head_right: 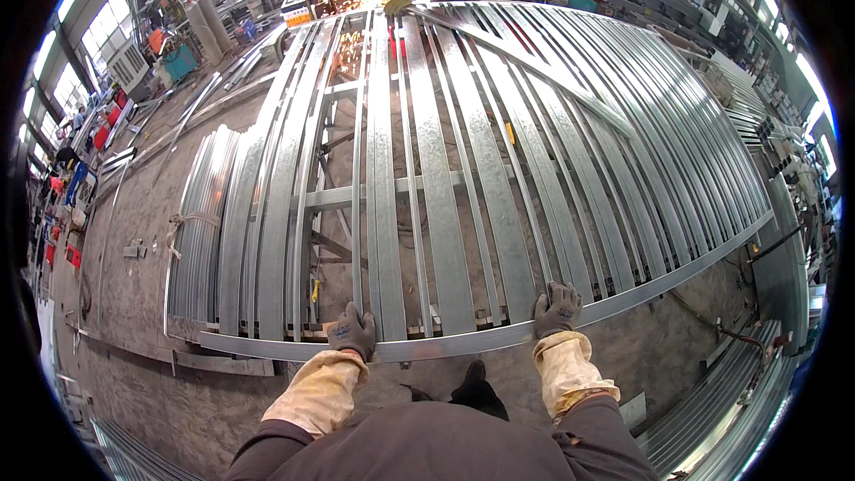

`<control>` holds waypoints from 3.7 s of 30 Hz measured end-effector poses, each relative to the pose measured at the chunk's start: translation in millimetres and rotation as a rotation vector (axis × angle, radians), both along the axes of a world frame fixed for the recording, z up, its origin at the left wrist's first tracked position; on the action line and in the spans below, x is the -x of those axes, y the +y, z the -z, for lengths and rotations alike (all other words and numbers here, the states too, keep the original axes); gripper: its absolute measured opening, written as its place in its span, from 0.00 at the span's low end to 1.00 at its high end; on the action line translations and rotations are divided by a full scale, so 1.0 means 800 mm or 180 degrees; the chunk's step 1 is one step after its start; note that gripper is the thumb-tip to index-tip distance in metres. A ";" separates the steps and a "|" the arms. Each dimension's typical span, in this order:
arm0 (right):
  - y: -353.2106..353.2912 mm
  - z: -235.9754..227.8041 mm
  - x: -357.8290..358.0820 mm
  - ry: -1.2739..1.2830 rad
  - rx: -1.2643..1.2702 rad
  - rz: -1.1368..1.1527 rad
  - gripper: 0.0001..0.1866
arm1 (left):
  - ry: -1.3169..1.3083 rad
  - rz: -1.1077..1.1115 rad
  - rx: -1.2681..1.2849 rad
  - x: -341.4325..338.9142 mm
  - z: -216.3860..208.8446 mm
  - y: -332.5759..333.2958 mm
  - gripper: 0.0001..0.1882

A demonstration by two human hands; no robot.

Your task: The person repeatedly picks up long metal bars and places them into slots on a large metal frame structure. They adjust the bars to fit and then retrieve more bars from a nearby stack, continuing the assembly process.

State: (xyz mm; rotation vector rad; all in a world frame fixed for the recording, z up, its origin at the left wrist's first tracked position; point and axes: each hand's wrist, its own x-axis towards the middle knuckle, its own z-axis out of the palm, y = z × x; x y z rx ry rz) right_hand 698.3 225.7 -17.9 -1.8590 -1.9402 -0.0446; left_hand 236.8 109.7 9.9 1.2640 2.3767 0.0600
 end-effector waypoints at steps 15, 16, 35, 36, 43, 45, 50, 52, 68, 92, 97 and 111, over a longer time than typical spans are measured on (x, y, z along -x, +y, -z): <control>0.001 -0.003 0.001 -0.0046 0.0025 0.0044 0.21 | 0.0055 0.0003 -0.0118 0.001 0.004 -0.002 0.31; 0.001 -0.004 0.000 -0.0060 0.0021 0.0050 0.21 | 0.0032 0.0009 -0.0103 -0.001 -0.001 0.001 0.30; 0.001 -0.002 0.001 -0.0063 0.0026 0.0095 0.21 | -0.0024 0.0005 -0.0258 -0.001 -0.002 -0.001 0.24; 0.001 -0.001 0.000 -0.0058 0.0027 0.0093 0.21 | -0.0021 0.0009 -0.0247 -0.001 -0.002 -0.001 0.24; 0.000 -0.006 0.002 -0.0072 0.0044 0.0091 0.21 | -0.0028 0.0001 -0.0159 -0.005 -0.014 0.001 0.24; 0.000 -0.006 0.002 -0.0065 0.0041 0.0076 0.21 | -0.0027 0.0004 -0.0145 -0.004 -0.014 0.001 0.24; 0.000 -0.003 0.001 -0.0033 0.0020 0.0053 0.21 | 0.0022 0.0000 -0.0177 -0.003 -0.011 0.000 0.24; 0.000 -0.002 0.000 -0.0044 0.0012 0.0067 0.21 | 0.0023 -0.0019 -0.0171 -0.006 -0.015 0.001 0.24; 0.001 -0.001 -0.002 0.0044 0.0210 0.0114 0.23 | 0.0076 -0.0007 -0.0261 -0.006 -0.012 0.000 0.24; -0.001 -0.002 0.004 -0.0037 -0.0093 0.0037 0.20 | 0.0031 -0.0050 -0.0226 0.000 0.003 -0.002 0.23; 0.000 -0.003 0.003 -0.0008 -0.0126 0.0027 0.20 | 0.0015 -0.0023 -0.0244 0.000 0.005 -0.001 0.23; -0.001 -0.003 0.002 -0.0004 -0.0069 0.0044 0.20 | 0.0082 -0.0023 -0.0378 -0.004 -0.004 -0.003 0.23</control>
